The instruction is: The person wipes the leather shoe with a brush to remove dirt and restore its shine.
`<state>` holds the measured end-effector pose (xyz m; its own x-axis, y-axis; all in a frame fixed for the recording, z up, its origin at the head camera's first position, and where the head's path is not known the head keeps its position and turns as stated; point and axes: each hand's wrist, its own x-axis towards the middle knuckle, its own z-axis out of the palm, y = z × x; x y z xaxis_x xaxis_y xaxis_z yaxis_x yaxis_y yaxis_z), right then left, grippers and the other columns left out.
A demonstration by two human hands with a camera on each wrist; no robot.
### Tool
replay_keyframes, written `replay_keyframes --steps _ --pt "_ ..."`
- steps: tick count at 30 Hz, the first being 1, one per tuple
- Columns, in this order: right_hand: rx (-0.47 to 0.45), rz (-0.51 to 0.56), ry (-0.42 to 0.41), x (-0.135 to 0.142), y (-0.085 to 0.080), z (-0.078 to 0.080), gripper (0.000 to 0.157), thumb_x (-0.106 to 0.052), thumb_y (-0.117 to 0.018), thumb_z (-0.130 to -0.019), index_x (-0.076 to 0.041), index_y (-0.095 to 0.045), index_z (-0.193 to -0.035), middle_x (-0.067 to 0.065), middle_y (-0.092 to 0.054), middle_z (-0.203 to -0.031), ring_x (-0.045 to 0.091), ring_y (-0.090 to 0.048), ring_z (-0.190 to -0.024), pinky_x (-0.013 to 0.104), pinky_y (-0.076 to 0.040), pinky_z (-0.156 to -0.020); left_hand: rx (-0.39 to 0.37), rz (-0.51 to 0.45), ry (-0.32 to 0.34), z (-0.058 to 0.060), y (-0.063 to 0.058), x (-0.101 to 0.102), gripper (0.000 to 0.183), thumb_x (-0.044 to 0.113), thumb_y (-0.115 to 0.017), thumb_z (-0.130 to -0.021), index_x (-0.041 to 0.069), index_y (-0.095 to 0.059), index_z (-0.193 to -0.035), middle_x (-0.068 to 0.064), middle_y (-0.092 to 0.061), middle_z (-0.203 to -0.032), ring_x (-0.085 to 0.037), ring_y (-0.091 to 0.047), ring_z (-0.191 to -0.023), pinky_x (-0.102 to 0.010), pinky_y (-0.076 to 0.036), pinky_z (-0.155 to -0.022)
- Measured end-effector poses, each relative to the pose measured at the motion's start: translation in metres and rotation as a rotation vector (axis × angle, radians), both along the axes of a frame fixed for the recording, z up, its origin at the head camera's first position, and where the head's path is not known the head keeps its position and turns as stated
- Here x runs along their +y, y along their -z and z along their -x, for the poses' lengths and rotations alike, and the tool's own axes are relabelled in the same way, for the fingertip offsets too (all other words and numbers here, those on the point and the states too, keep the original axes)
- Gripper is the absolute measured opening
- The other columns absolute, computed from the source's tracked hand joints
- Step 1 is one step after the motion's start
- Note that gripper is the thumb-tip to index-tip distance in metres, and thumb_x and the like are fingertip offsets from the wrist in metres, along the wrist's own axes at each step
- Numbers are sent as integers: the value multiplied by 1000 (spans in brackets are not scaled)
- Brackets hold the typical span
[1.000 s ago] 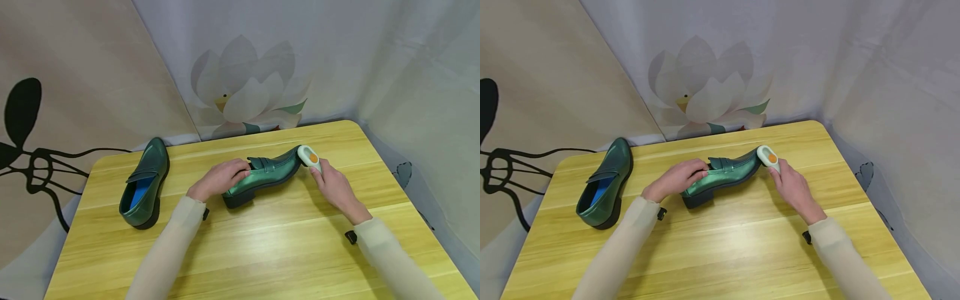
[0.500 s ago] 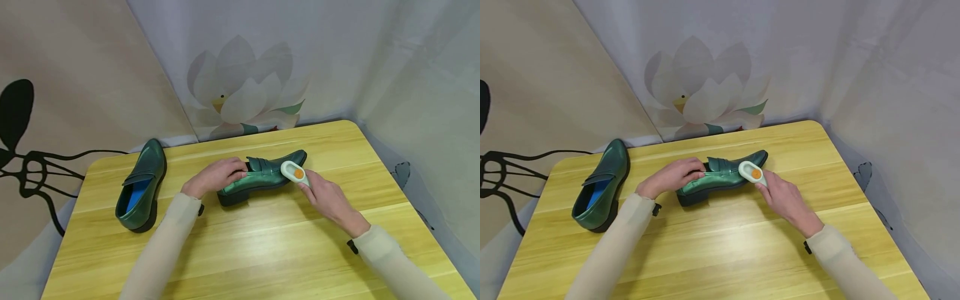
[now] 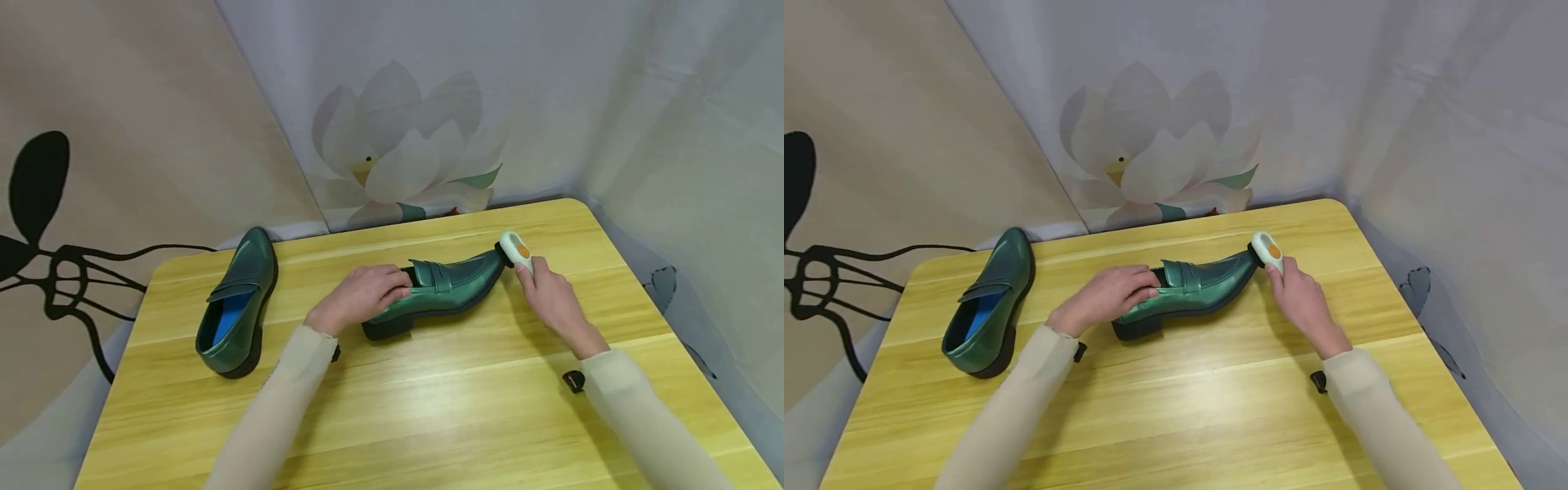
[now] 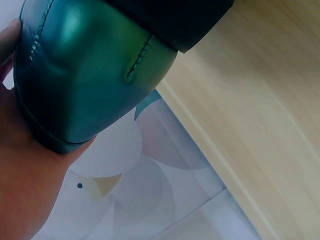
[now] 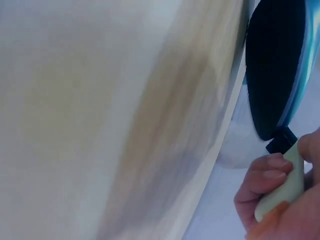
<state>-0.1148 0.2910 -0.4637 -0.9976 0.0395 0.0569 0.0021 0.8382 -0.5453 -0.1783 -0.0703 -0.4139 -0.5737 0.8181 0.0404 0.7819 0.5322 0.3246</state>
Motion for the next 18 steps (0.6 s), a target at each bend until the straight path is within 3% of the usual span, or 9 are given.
replay_keyframes --steps 3,9,12,18 --pt "68 -32 -42 -10 3 -17 50 -37 -39 -113 11 -48 -126 13 -54 -74 26 -50 -56 39 -41 -48 6 8 -9 -1 1 1 22 30 -56 -109 17 -71 -119 2 -66 -110 -15 -61 -95 -38 -50 -86" --pt "268 -177 -212 -29 9 -44 38 -23 -60 -106 8 -52 -126 14 -60 -85 23 -53 -57 38 -46 -47 18 -1 -15 -2 0 -1 22 30 -57 -108 17 -71 -119 2 -67 -111 -17 -62 -98 -40 -51 -87" --pt "285 -186 -205 -28 9 -40 38 -22 -61 -106 8 -52 -126 14 -60 -84 23 -53 -56 39 -45 -45 15 5 -22 -4 1 -1 23 31 -56 -108 18 -71 -120 2 -67 -113 -17 -62 -101 -42 -50 -89" --pt "143 -122 -36 -9 4 -9 44 -34 -43 -112 8 -51 -119 14 -54 -75 30 -52 -57 44 -41 -49 35 -1 -12 -6 3 2 21 31 -56 -108 20 -71 -117 3 -66 -108 -15 -61 -96 -40 -50 -84"
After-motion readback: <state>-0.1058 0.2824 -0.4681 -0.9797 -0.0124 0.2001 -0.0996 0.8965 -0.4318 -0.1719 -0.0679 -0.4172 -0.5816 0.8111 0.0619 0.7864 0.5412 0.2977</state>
